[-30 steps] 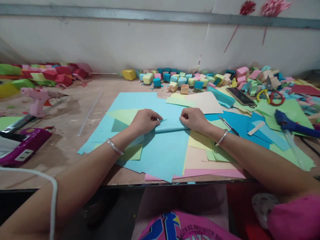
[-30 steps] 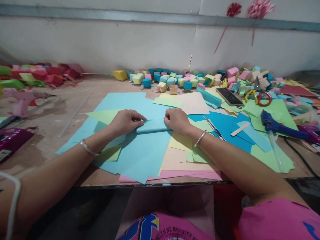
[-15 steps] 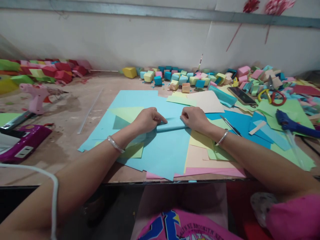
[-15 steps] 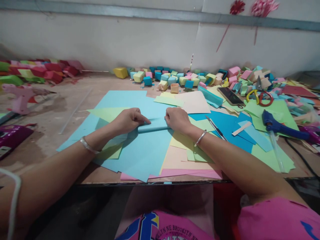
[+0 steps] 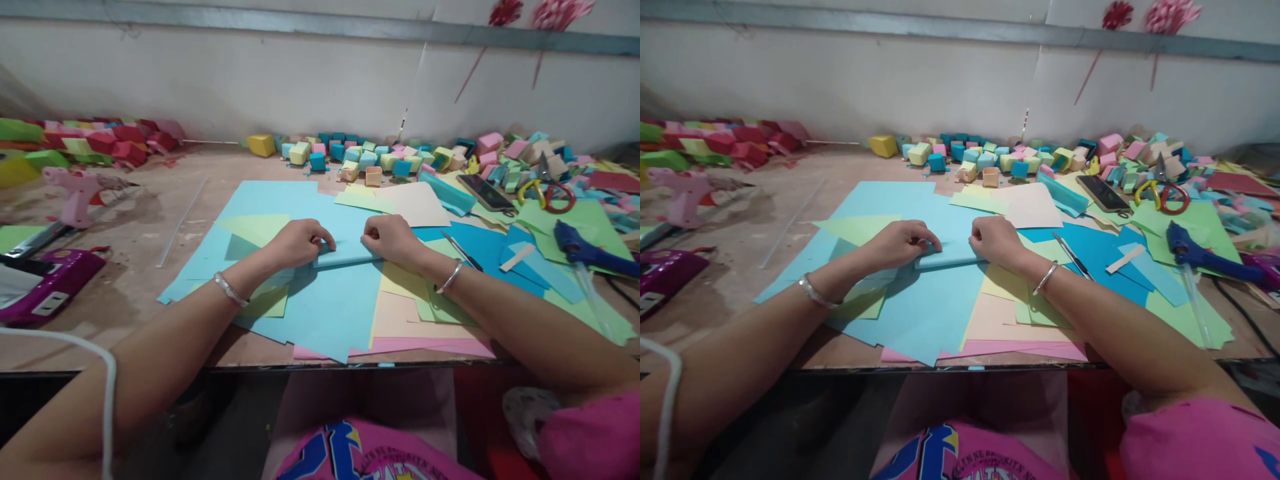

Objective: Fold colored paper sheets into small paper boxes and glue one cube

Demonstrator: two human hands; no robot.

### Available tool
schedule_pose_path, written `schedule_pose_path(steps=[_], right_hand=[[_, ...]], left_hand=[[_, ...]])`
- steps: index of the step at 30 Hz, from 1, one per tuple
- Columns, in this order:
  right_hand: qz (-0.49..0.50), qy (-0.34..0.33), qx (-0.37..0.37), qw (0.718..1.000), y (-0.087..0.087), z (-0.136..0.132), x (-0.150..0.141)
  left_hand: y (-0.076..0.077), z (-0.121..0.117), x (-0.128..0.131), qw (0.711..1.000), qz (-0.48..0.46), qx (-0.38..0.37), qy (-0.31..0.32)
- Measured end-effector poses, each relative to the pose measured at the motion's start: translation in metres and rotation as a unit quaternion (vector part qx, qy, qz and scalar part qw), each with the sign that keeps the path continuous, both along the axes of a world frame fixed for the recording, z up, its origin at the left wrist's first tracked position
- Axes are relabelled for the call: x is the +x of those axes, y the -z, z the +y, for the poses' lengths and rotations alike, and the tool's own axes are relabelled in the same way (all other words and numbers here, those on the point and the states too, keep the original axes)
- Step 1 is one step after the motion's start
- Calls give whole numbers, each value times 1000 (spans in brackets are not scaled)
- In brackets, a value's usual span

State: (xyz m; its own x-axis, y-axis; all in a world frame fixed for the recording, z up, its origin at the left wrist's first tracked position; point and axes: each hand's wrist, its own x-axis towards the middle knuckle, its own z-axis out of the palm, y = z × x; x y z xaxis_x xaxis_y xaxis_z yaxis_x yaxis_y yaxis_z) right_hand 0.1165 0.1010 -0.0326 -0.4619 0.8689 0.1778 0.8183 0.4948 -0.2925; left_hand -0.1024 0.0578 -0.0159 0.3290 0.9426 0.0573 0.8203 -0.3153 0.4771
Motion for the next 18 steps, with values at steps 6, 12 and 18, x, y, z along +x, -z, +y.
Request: schedule_pose_path(steps=[6, 12, 18], right_hand=[[-11, 5, 16, 1000, 3, -1, -2], [-17, 8, 7, 1000, 1, -3, -1], [-37, 25, 2, 999, -1, -5, -3]], left_hand=[[1, 1, -1, 1000, 9, 13, -3], [1, 1, -3, 1000, 17, 5, 8], [-1, 0, -2, 1000, 23, -3, 3]])
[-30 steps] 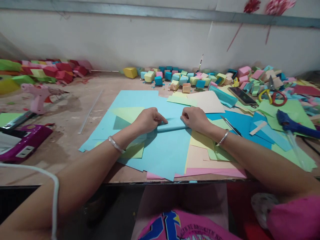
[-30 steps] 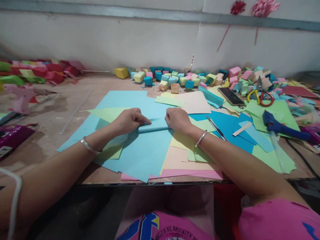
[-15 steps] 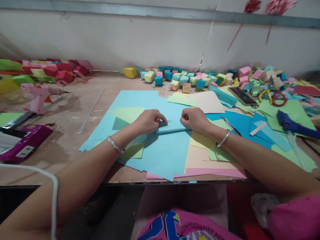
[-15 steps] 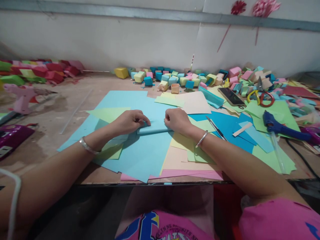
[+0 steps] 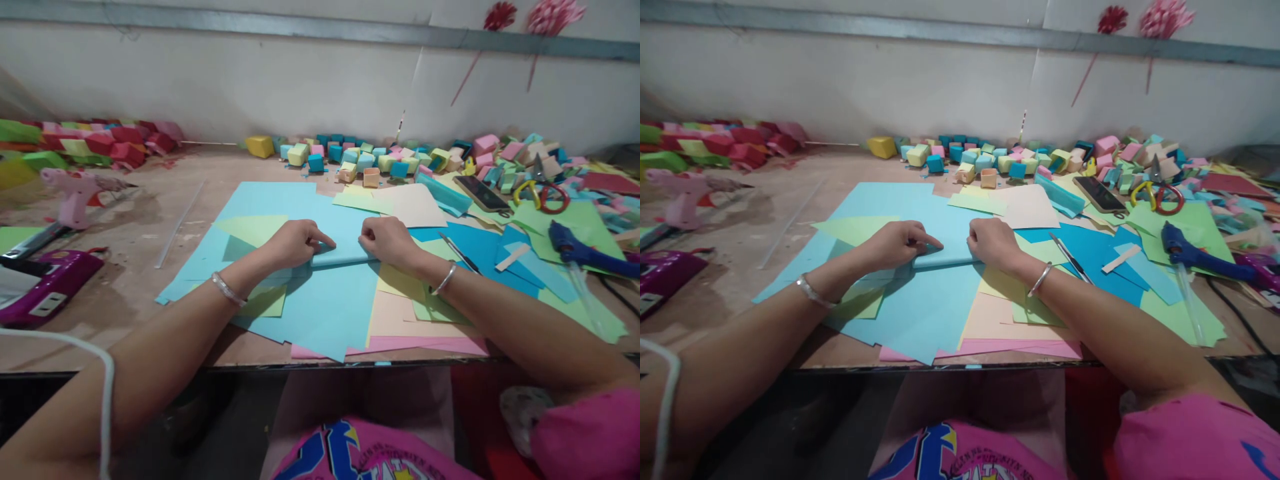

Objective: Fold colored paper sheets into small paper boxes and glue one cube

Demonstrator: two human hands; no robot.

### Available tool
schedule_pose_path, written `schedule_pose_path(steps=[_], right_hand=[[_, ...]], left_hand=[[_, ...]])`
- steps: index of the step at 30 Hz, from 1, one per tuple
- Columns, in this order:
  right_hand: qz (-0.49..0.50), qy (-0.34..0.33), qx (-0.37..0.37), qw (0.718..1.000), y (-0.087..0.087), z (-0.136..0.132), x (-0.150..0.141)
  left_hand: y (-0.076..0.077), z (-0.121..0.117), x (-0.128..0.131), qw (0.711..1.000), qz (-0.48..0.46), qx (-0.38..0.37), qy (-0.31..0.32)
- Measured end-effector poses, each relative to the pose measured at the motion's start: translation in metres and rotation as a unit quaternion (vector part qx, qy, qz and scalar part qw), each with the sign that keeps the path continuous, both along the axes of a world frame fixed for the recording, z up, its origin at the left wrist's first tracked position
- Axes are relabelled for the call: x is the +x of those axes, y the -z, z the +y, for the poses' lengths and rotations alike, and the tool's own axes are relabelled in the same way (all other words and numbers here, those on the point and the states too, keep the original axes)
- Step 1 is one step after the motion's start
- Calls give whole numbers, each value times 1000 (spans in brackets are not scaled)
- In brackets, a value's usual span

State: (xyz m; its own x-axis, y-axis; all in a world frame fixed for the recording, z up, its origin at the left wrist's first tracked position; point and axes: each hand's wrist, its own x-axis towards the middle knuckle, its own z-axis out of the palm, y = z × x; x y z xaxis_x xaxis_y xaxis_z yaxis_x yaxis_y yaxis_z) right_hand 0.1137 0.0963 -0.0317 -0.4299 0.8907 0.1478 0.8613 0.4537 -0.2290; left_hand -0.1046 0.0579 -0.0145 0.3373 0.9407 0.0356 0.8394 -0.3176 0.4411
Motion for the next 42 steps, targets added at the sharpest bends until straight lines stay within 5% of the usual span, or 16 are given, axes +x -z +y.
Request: schedule_pose_path(steps=[12, 16, 21, 27, 31, 42], right_hand=[[-2, -10, -5, 1000, 1, 1, 0], [-10, -13, 0, 1000, 1, 0, -1], [-16, -20, 6, 1000, 2, 1, -1], [-22, -22, 14, 999, 3, 1, -1], [-19, -23, 16, 999, 2, 0, 0], [-24, -22, 7, 999, 2, 2, 0]], left_hand=[[6, 3, -2, 999, 17, 34, 4], [9, 4, -3, 992, 3, 100, 73], [5, 5, -4, 988, -18, 35, 148], [-3, 6, 2, 993, -29, -18, 114], [0, 5, 10, 998, -26, 16, 62], [8, 5, 4, 988, 44, 60, 136]])
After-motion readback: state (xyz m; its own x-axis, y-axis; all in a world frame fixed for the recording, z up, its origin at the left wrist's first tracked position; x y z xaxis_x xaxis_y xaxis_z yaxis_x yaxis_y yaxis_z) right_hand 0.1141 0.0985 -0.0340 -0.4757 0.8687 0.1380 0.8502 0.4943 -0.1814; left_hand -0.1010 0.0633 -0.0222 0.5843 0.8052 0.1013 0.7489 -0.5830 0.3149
